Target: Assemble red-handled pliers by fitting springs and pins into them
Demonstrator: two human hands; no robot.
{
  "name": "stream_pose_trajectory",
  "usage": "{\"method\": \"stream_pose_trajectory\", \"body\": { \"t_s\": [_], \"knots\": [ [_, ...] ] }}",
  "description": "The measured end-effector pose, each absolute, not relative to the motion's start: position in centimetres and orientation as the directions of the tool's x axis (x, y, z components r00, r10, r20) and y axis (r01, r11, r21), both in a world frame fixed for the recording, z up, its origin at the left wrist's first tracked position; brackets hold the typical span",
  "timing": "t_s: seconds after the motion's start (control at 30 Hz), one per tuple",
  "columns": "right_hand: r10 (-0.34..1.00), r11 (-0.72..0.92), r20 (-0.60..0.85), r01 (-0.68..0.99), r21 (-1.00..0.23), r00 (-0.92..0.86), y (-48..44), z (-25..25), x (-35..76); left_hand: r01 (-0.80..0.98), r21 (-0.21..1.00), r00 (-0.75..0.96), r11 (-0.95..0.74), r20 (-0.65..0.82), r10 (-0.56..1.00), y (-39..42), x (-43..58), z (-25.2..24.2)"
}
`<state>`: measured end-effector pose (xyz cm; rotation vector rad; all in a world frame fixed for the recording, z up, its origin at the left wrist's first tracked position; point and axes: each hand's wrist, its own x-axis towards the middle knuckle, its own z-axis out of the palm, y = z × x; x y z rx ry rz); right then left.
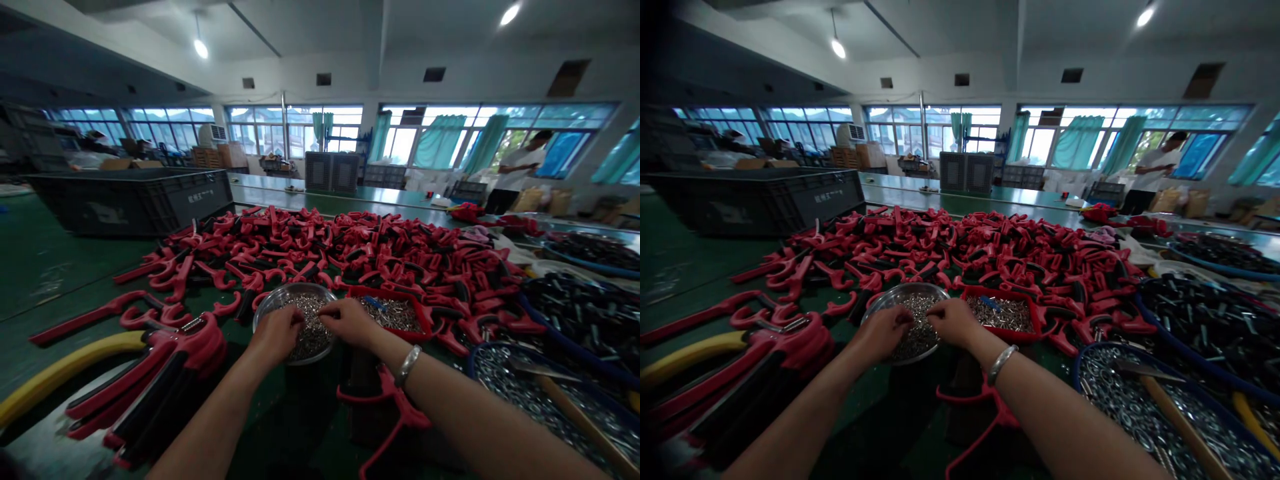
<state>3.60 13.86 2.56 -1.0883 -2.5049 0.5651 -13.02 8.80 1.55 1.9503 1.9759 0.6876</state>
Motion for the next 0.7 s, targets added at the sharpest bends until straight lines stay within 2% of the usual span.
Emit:
{"method": "stream_pose_trajectory", "body": {
  "t_s": [0.23,0.37,0.47,0.53,0.6,0.7],
  "knots": [
    [0.774,0.594,0.23,0.55,-0.587,-0.59,12.6,2.6,4.8,0.646,0.755,0.023,-0.117,0.135,0.991,8.6,-12.3,1.7],
    [0.771,0.627,0.353,0.533,-0.569,-0.53,11.1,2.8,5.2,0.394,0.91,0.087,-0.13,0.104,0.991,8.2,-11.1,2.1],
    [0.743,0.668,0.433,0.533,-0.519,-0.51,10.3,3.1,5.2,0.163,0.985,0.135,-0.05,0.028,0.991,7.9,-10.6,2.3],
    [0.722,0.692,0.452,0.533,-0.487,-0.524,10.0,3.2,5.1,-0.079,0.994,0.172,0.077,-0.063,0.983,7.7,-10.6,2.4],
    [0.706,0.708,0.452,0.539,-0.456,-0.545,9.9,3.4,5.1,-0.259,0.949,0.203,0.179,-0.128,0.971,7.5,-10.6,2.4],
    [0.69,0.723,0.43,0.556,-0.409,-0.582,9.8,3.7,5.1,-0.307,0.928,0.204,0.209,-0.15,0.967,7.5,-10.7,2.4]
  ]
}}
